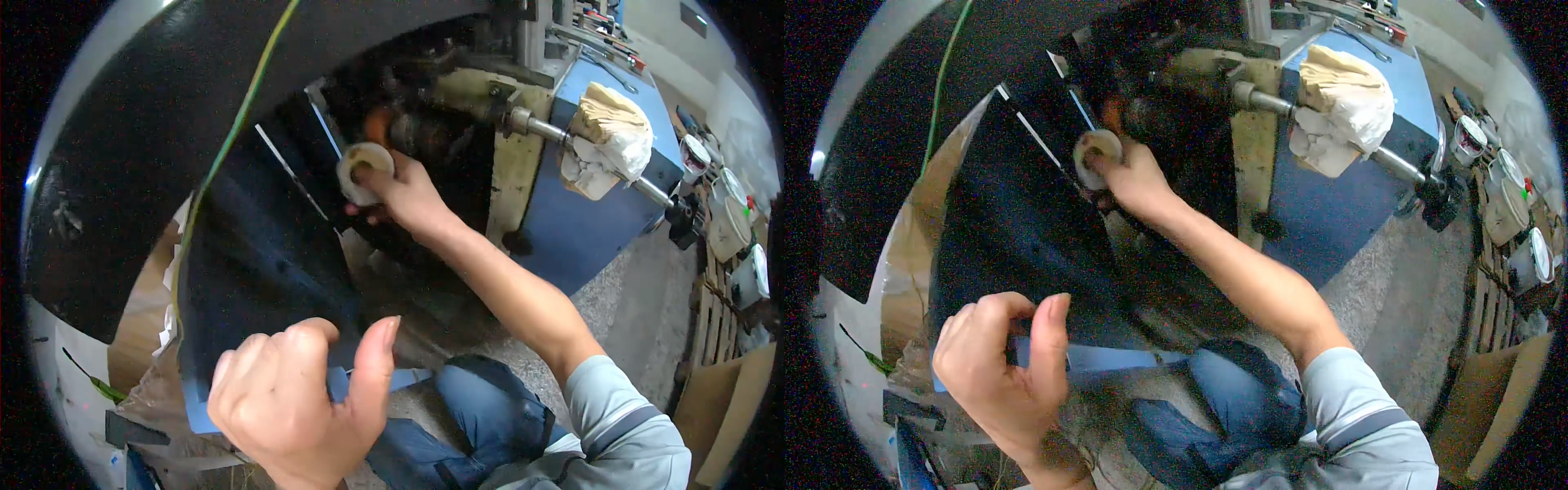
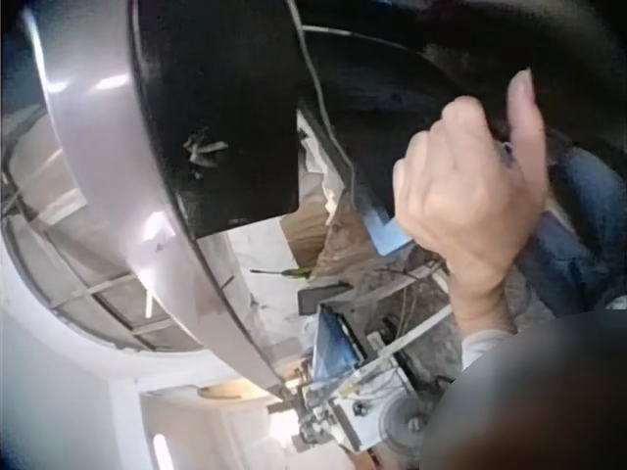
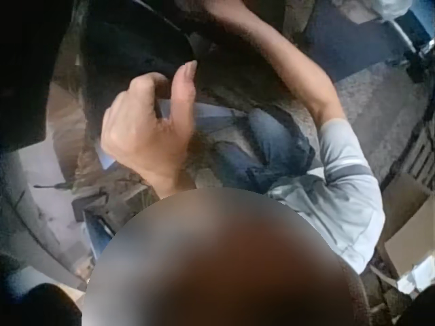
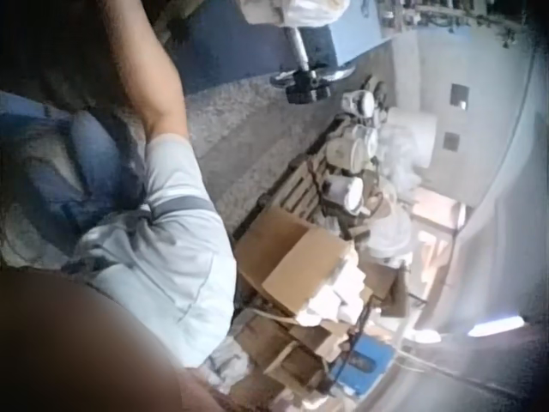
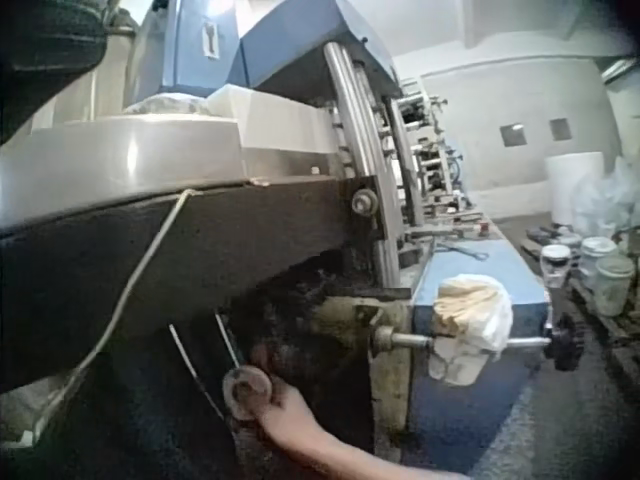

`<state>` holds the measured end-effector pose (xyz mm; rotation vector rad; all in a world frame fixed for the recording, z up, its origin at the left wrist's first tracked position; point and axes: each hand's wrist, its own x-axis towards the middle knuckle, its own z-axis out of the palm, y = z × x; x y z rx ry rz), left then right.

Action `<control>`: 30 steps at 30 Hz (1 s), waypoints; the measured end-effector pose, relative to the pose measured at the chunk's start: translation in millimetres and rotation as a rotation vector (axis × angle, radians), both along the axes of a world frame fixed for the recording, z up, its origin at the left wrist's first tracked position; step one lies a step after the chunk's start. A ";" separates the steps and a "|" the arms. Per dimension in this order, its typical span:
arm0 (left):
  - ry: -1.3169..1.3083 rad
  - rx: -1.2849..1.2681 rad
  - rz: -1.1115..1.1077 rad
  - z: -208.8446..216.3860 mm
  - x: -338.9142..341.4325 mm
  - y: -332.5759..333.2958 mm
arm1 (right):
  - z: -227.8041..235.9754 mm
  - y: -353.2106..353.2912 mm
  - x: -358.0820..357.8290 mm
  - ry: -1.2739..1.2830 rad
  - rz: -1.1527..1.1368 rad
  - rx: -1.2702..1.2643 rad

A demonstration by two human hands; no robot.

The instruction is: Maintaining and adjusting an industrial paper-processing machine, including sharpening a circular blade.

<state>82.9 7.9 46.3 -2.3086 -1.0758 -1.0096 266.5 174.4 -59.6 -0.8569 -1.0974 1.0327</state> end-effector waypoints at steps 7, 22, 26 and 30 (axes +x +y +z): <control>-0.011 -0.020 -0.009 0.8 5.2 -0.5 | 44.5 55.7 -8.2 0.233 -0.028 0.092; -0.020 -0.053 0.014 -0.4 -0.1 -1.7 | 97.1 95.6 -34.5 0.591 0.023 0.152; 0.018 -0.045 0.035 1.3 -1.5 0.4 | 101.7 134.7 -49.3 -0.183 -0.394 0.768; 0.001 -0.047 0.011 -1.7 1.8 -0.2 | 100.6 111.2 -36.1 -0.332 -0.261 0.567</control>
